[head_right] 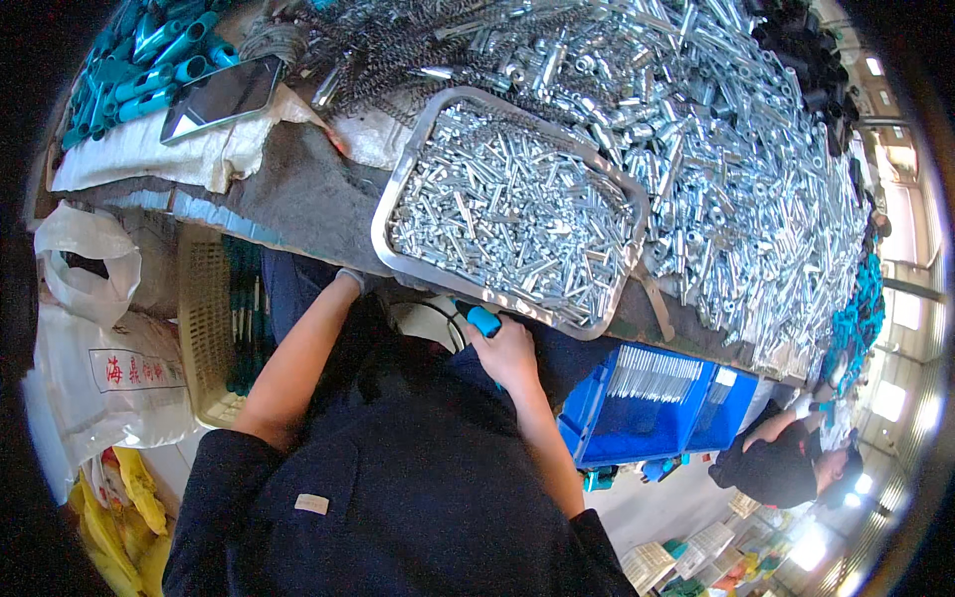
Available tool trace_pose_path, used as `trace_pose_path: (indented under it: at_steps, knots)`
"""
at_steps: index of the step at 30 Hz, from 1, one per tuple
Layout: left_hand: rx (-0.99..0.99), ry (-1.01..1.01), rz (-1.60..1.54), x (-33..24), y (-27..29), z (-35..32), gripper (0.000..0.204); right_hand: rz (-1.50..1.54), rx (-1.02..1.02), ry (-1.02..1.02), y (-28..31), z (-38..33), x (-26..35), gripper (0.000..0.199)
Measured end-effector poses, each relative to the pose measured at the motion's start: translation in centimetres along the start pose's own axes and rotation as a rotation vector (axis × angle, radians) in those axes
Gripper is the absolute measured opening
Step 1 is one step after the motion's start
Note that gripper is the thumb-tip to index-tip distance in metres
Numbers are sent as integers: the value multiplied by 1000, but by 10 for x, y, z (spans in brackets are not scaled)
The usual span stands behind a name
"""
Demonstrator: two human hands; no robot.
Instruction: The person assembles tools by fitting metal tubes and pins into plastic handles by hand, then places the completed assemblies into a plastic basket.
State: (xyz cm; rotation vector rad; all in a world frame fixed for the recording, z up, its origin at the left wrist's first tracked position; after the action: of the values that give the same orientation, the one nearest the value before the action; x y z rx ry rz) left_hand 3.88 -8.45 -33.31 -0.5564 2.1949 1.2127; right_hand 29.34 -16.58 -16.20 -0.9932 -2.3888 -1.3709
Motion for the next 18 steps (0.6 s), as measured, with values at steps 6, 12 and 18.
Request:
trace_pose_path:
  at_steps: [6,12,18]
  knots:
    - [-9,-10,23,-7,-3,7,56,-73,11,155,-17,26,0,50]
    - [-19,-19,60,-5,-3,9,56,-139,38,68,-25,32,7,49]
    - [-18,-21,97,5,-8,-2,55,-265,192,-79,-6,21,23,51]
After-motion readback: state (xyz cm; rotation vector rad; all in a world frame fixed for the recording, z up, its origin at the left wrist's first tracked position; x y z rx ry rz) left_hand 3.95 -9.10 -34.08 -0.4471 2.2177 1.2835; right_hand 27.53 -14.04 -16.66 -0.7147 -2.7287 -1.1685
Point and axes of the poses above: each hand's wrist, its own z-axis towards the middle knuckle, its own y-axis out of the back of the hand, x = y × z, the point moved 1 cm from there along z, towards the middle knuckle, and after that the axes turned 6 degrees about -x, right-handed, at the moved point
